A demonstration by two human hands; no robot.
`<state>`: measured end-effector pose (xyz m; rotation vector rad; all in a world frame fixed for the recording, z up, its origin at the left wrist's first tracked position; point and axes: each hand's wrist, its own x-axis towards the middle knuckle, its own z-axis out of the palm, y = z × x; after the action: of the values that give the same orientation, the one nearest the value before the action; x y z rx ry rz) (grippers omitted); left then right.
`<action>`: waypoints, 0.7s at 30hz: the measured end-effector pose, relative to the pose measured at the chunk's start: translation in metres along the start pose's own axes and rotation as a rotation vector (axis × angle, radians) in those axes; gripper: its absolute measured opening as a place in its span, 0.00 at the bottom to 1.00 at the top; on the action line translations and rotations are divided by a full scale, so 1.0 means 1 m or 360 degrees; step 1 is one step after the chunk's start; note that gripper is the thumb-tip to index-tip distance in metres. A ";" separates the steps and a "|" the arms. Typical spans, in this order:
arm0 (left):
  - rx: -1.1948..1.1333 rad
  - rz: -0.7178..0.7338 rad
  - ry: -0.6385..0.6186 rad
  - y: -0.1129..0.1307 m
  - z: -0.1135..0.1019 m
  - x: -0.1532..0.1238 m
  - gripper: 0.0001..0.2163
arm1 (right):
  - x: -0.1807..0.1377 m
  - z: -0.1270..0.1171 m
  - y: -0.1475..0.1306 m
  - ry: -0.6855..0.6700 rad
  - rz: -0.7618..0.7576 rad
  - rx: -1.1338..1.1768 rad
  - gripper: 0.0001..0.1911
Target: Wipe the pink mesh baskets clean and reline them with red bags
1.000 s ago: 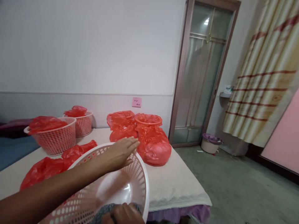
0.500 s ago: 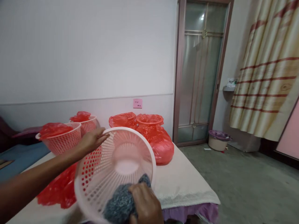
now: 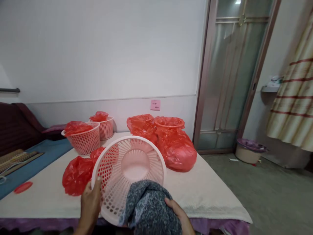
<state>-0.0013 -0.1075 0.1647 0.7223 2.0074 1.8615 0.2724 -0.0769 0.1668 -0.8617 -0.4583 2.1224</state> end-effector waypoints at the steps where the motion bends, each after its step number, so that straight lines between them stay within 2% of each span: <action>1: -0.0055 -0.0062 -0.0005 -0.007 -0.001 -0.008 0.21 | -0.003 0.003 -0.002 -0.0010 0.0090 0.0092 0.11; 3: -0.0167 -0.0147 -0.0032 -0.016 -0.003 -0.022 0.23 | -0.006 0.010 -0.006 -0.0031 0.0155 0.0247 0.10; 7: -0.0327 -0.0224 -0.0137 -0.028 -0.008 -0.048 0.25 | -0.006 0.030 -0.005 -0.0015 -0.0060 0.0387 0.11; 10: -0.0308 -0.0221 -0.0136 -0.040 -0.012 -0.066 0.22 | 0.001 0.050 0.000 0.0023 -0.0196 0.0384 0.11; 14: -0.0195 -0.0252 -0.0106 -0.048 -0.016 -0.084 0.21 | 0.018 0.082 0.010 -0.0035 -0.0498 0.0285 0.21; 18: -0.0136 -0.0258 -0.0106 -0.041 -0.018 -0.092 0.25 | 0.040 0.109 0.045 -0.0127 -0.0836 -0.0067 0.36; 21: -0.0187 -0.0180 -0.0080 -0.036 -0.019 -0.092 0.25 | 0.048 0.114 0.084 -0.0141 -0.0987 -0.0777 0.36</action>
<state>0.0591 -0.1751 0.1209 0.6042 1.8508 1.8588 0.1246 -0.0962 0.1791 -0.7547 -1.1587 1.4928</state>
